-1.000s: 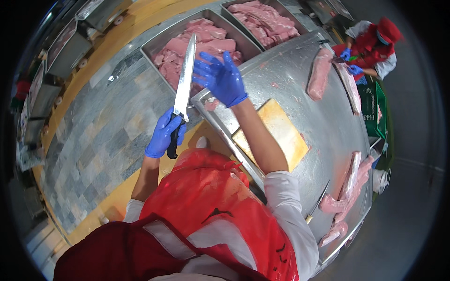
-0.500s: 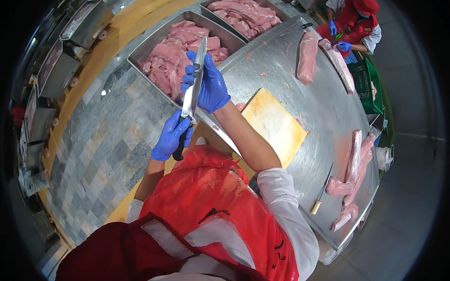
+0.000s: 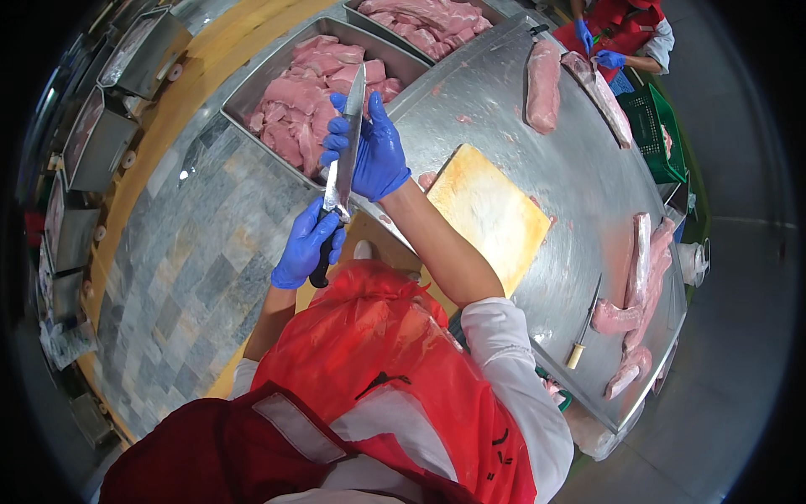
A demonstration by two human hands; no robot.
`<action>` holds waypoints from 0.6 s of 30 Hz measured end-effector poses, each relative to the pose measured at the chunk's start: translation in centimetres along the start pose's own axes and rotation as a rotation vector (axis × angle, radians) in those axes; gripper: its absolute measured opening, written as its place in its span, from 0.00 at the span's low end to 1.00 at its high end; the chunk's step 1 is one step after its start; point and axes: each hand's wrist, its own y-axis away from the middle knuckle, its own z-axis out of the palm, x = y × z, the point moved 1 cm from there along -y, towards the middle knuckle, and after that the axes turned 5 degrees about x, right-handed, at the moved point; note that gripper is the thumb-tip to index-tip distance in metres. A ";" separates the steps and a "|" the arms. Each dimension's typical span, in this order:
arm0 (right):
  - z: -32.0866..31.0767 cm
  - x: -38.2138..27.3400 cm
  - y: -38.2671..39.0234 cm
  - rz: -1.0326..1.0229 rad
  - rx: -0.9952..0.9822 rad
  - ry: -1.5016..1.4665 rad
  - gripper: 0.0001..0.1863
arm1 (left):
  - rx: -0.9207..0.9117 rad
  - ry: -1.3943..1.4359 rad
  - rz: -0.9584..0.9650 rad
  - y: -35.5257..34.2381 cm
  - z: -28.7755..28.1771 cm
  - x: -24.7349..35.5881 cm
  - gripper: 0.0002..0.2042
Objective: The person uses a knife to trim fat and slice large pieces of raw meat on a cutting board. They repeatedly cut the meat into smaller portions and place them into metal trays and green crates on the stainless steel worktable.
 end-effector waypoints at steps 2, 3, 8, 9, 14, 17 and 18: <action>0.0 0.0 0.2 -0.008 0.015 0.001 0.28 | -0.006 0.003 0.007 0.0 0.1 0.0 0.07; -0.1 -0.1 0.3 -0.008 0.018 -0.006 0.28 | -0.005 0.006 -0.002 0.0 0.1 0.0 0.07; -0.5 -0.2 0.3 -0.002 -0.012 -0.032 0.27 | -0.011 0.027 -0.036 0.0 0.1 -0.2 0.07; -0.4 -0.1 0.4 -0.014 0.006 -0.020 0.27 | -0.008 0.032 -0.039 0.0 0.1 -0.2 0.07; -0.3 -0.2 0.3 -0.006 -0.017 -0.007 0.27 | 0.005 0.047 -0.045 0.0 0.0 -0.2 0.07; -0.1 -0.2 0.4 0.003 -0.024 -0.019 0.26 | -0.002 0.044 -0.055 -0.2 0.0 -0.2 0.07; 0.0 -0.2 0.3 0.013 -0.027 -0.034 0.26 | -0.002 0.045 -0.054 -0.2 0.0 -0.2 0.07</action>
